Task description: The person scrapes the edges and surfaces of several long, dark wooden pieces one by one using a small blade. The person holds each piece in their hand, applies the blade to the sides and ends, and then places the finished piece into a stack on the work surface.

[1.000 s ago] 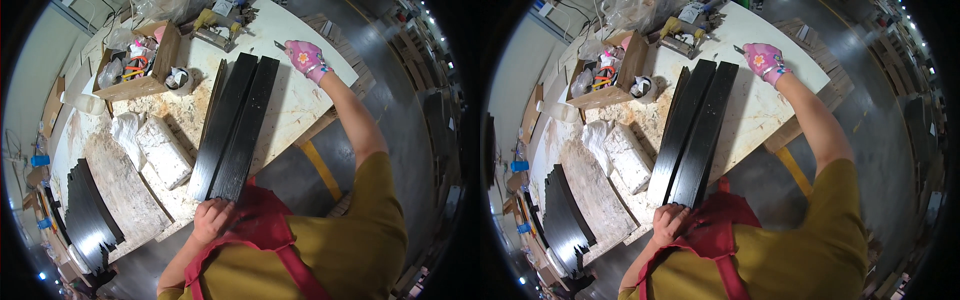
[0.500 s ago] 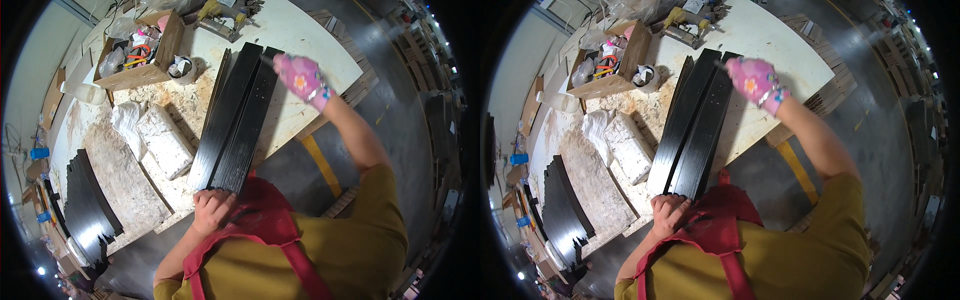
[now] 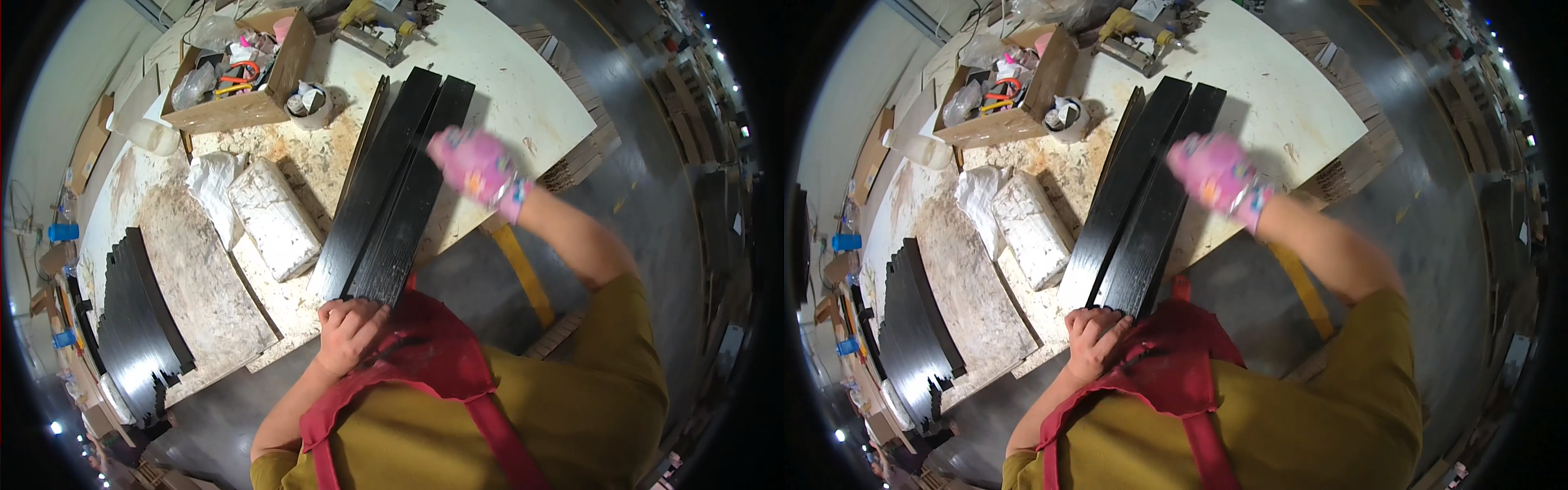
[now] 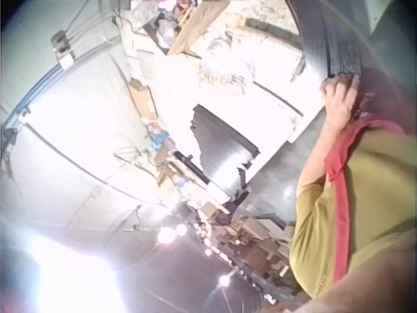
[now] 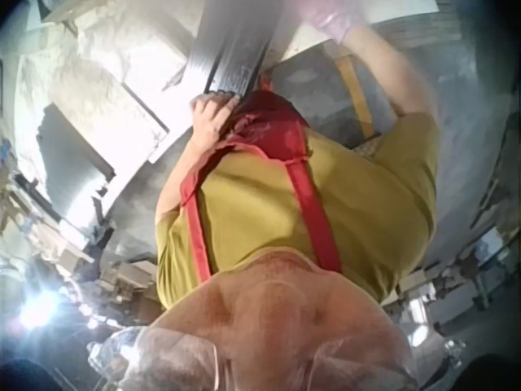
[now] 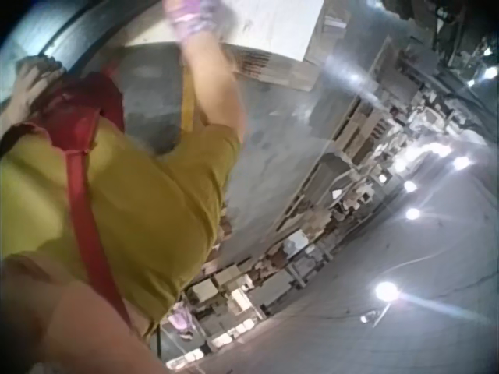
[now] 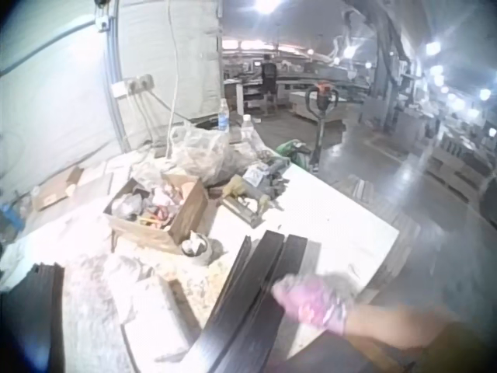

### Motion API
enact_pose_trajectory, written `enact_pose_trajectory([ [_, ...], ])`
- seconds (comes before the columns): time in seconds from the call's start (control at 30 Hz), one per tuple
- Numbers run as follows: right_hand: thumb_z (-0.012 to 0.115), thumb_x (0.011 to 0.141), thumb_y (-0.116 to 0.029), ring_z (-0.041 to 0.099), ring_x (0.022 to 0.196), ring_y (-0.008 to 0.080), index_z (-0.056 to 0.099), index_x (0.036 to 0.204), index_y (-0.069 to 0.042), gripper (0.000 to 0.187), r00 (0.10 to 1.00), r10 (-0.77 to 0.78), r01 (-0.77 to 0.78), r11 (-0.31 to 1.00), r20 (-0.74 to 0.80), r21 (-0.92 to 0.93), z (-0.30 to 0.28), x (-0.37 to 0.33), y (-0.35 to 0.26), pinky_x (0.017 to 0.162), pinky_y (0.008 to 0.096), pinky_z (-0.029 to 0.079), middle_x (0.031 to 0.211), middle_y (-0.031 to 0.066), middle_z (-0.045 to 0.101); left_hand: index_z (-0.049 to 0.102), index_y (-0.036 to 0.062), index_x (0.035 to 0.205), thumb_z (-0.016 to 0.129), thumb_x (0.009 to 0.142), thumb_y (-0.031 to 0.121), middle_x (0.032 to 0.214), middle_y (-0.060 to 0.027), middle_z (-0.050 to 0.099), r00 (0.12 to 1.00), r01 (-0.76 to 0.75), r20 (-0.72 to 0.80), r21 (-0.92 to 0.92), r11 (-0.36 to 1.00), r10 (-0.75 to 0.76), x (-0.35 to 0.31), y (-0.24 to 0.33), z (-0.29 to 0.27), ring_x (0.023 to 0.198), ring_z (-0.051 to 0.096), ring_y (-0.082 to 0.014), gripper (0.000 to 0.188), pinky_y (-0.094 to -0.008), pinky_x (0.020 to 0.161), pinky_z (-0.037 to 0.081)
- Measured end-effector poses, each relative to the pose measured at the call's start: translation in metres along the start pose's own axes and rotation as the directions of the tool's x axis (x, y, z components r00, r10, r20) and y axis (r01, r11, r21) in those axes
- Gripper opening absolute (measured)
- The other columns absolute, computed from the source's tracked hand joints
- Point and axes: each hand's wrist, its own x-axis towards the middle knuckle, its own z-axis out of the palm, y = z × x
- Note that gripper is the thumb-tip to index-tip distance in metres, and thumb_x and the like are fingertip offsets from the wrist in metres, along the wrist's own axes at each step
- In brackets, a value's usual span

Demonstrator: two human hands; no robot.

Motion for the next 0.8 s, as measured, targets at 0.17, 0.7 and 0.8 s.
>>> enact_pose_trajectory([
  [0.17,0.059,0.082,-0.021,0.062,0.066,0.0264,0.055,0.088,-0.012,0.011,0.960,-0.281,0.210,0.753,0.016,0.624,0.014,-0.053,-0.042,0.062,0.0393,0.049,0.070,0.0079,0.056,0.069,0.0145,0.104,0.064,0.071,0.016,0.099,0.0001,0.061,1.000,-0.009,-0.010,-0.029,1.000,0.009,0.003,0.001,0.001,0.096,0.055,-0.0172,0.033,-0.0341,0.084,0.038],
  [0.7,0.049,0.090,-0.019,0.062,0.069,0.0311,0.059,0.085,-0.012,0.013,0.994,0.065,-0.063,0.998,-0.089,0.023,0.012,0.011,0.069,0.061,0.0407,0.051,0.073,0.0125,0.061,0.069,0.0138,0.102,0.066,0.070,0.015,0.096,0.0007,0.060,0.999,0.033,-0.039,-0.019,0.999,-0.034,0.000,0.004,0.002,0.093,0.055,-0.0170,0.032,-0.0335,0.083,0.037],
  [0.8,0.051,0.088,-0.018,0.062,0.068,0.0324,0.059,0.086,-0.010,0.011,0.971,0.235,-0.233,0.972,-0.040,0.043,0.000,0.026,0.096,0.060,0.0402,0.049,0.074,0.0138,0.062,0.069,0.0142,0.102,0.066,0.071,0.015,0.096,0.0011,0.060,0.999,0.031,-0.034,-0.022,0.999,-0.031,0.002,0.005,0.001,0.093,0.055,-0.0166,0.031,-0.0334,0.084,0.037],
])
